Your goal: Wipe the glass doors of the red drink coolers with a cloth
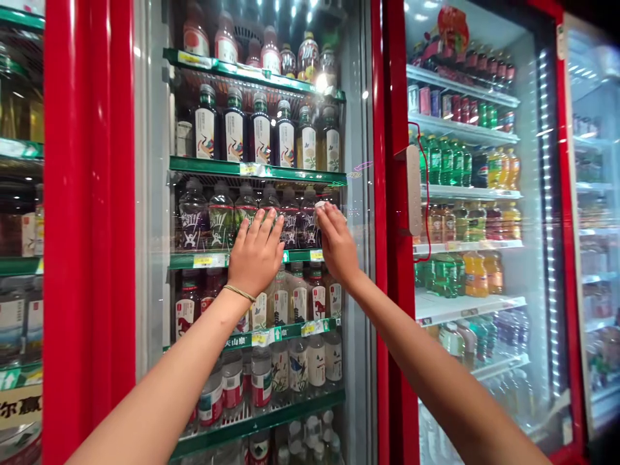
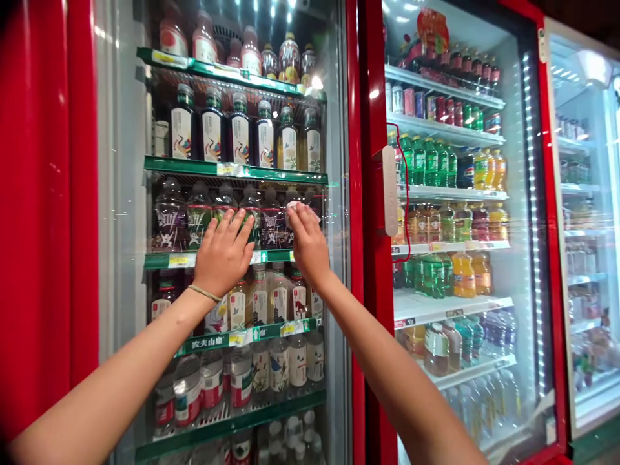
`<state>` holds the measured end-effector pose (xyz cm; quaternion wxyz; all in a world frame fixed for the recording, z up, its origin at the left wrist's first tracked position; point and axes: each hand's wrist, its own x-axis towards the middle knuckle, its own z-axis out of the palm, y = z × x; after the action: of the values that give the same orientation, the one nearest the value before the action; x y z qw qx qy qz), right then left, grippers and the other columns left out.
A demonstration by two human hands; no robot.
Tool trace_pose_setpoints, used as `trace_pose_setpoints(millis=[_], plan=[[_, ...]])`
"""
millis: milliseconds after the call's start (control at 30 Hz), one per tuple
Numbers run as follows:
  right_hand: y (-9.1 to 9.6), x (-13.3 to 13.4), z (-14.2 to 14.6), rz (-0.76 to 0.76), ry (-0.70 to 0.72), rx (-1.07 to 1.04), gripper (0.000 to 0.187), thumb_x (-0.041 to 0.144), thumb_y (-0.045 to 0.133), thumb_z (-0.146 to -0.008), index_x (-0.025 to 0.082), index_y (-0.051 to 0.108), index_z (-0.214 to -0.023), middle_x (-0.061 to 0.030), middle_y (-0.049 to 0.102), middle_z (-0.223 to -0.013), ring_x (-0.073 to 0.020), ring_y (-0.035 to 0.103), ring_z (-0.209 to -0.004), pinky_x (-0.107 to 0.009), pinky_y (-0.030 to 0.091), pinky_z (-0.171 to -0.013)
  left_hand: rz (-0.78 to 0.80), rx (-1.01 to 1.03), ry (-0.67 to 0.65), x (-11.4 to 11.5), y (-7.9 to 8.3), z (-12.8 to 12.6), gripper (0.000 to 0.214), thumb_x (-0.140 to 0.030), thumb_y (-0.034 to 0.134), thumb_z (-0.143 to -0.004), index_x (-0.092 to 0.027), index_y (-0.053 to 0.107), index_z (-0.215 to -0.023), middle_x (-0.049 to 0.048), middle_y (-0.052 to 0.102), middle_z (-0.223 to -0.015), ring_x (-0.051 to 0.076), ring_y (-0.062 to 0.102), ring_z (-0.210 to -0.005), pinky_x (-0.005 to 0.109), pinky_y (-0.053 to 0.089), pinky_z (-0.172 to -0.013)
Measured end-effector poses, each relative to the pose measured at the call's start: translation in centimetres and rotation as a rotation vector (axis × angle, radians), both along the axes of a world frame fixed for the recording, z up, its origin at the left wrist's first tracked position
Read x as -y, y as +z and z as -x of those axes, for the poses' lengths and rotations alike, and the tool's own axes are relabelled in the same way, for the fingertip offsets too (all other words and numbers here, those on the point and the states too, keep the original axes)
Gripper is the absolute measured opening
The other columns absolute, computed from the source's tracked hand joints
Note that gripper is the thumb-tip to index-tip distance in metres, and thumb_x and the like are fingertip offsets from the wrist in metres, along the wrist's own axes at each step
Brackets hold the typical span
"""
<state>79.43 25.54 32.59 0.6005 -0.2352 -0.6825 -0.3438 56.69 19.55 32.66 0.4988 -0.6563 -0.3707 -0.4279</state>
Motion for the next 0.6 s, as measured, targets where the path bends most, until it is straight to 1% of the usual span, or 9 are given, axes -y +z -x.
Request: trace_pose_setpoints(millis=[67,133,167,233,333,400,500,533,600], plan=[[-0.8,0.2,0.0,0.019,0.003,0.146,0.078,0.008,0.036,-0.103,0.048,0.006,-0.163,0.0098,0.031,-0.169,-0.0228,0.031,-0.157,-0.051,0.034,-0.131,0.013,-0.008,-0.009,0.3,0.3,0.4,0.058,-0.031,0.045,-0.102,-0.020,0.041,-0.158,0.0109,0.040,-0.164,0.030,0.033,-0.155,0.056,0.026,-0.128],[-1.0,0.2,-0.7,0.030,-0.003,0.261,0.078,0.007,0.037,-0.103,0.050,0.009,-0.162,0.0115,0.034,-0.167,-0.0222,0.032,-0.156,-0.051,0.034,-0.131,0.034,-0.044,-0.014,0.7,0.7,1.0,0.056,-0.033,0.045,-0.102,-0.021,0.044,-0.156,0.0108,0.042,-0.163,0.029,0.036,-0.154,0.054,0.029,-0.127],[-0.7,0.1,-1.0,0.027,-0.004,0.261,0.077,0.008,0.037,-0.103,0.050,0.012,-0.162,0.0113,0.035,-0.167,-0.0226,0.033,-0.156,-0.051,0.035,-0.131,0.043,-0.062,-0.013,1.0,0.9,1.3,0.054,-0.033,0.045,-0.102,-0.022,0.047,-0.154,0.0107,0.044,-0.163,0.029,0.038,-0.153,0.052,0.030,-0.126],[0.4,0.0,-0.7,0.012,0.004,0.139,0.071,0.010,0.036,-0.104,0.047,0.020,-0.162,0.0088,0.037,-0.166,-0.0244,0.034,-0.155,-0.053,0.036,-0.129,0.045,-0.061,-0.009,1.3,1.3,1.8,0.049,-0.033,0.045,-0.102,-0.024,0.054,-0.149,0.0107,0.049,-0.159,0.029,0.042,-0.150,0.050,0.033,-0.124],[1.7,0.2,1.8,-0.005,0.038,-0.031,0.067,0.012,0.035,-0.106,0.044,0.020,-0.163,0.0058,0.035,-0.167,-0.0254,0.032,-0.156,-0.054,0.037,-0.129,0.015,0.028,-0.008,1.7,1.5,2.4,0.044,-0.032,0.047,-0.101,-0.027,0.061,-0.142,0.0109,0.053,-0.154,0.031,0.045,-0.147,0.053,0.034,-0.122],[1.4,0.7,3.3,-0.012,0.049,0.055,0.070,0.011,0.034,-0.106,0.045,0.014,-0.164,0.0064,0.034,-0.168,-0.0228,0.031,-0.157,-0.050,0.035,-0.130,-0.002,0.073,-0.004,2.0,1.4,3.1,0.045,-0.031,0.050,-0.099,-0.030,0.061,-0.143,0.0105,0.054,-0.153,0.032,0.044,-0.147,0.054,0.034,-0.121],[0.4,1.3,3.2,-0.016,0.045,0.287,0.074,0.008,0.035,-0.105,0.048,0.010,-0.163,0.0098,0.035,-0.167,-0.0187,0.031,-0.156,-0.046,0.033,-0.132,-0.013,0.077,0.030,2.6,1.1,4.9,0.046,-0.032,0.051,-0.099,-0.033,0.059,-0.144,0.0095,0.056,-0.151,0.033,0.044,-0.145,0.054,0.035,-0.120],[0.3,1.3,2.8,-0.015,0.042,0.317,0.075,0.008,0.035,-0.105,0.049,0.012,-0.162,0.0109,0.035,-0.167,-0.0186,0.032,-0.156,-0.046,0.033,-0.132,-0.014,0.070,0.046,2.9,1.1,5.6,0.046,-0.033,0.051,-0.099,-0.033,0.058,-0.145,0.0093,0.056,-0.151,0.033,0.045,-0.145,0.054,0.035,-0.119],[0.7,1.1,2.5,-0.008,0.041,0.258,0.072,0.008,0.036,-0.104,0.048,0.018,-0.162,0.0111,0.037,-0.166,-0.0200,0.034,-0.155,-0.048,0.034,-0.131,-0.023,0.065,0.076,3.3,1.2,6.7,0.045,-0.034,0.050,-0.099,-0.033,0.059,-0.144,0.0095,0.056,-0.150,0.033,0.046,-0.143,0.054,0.036,-0.117]])
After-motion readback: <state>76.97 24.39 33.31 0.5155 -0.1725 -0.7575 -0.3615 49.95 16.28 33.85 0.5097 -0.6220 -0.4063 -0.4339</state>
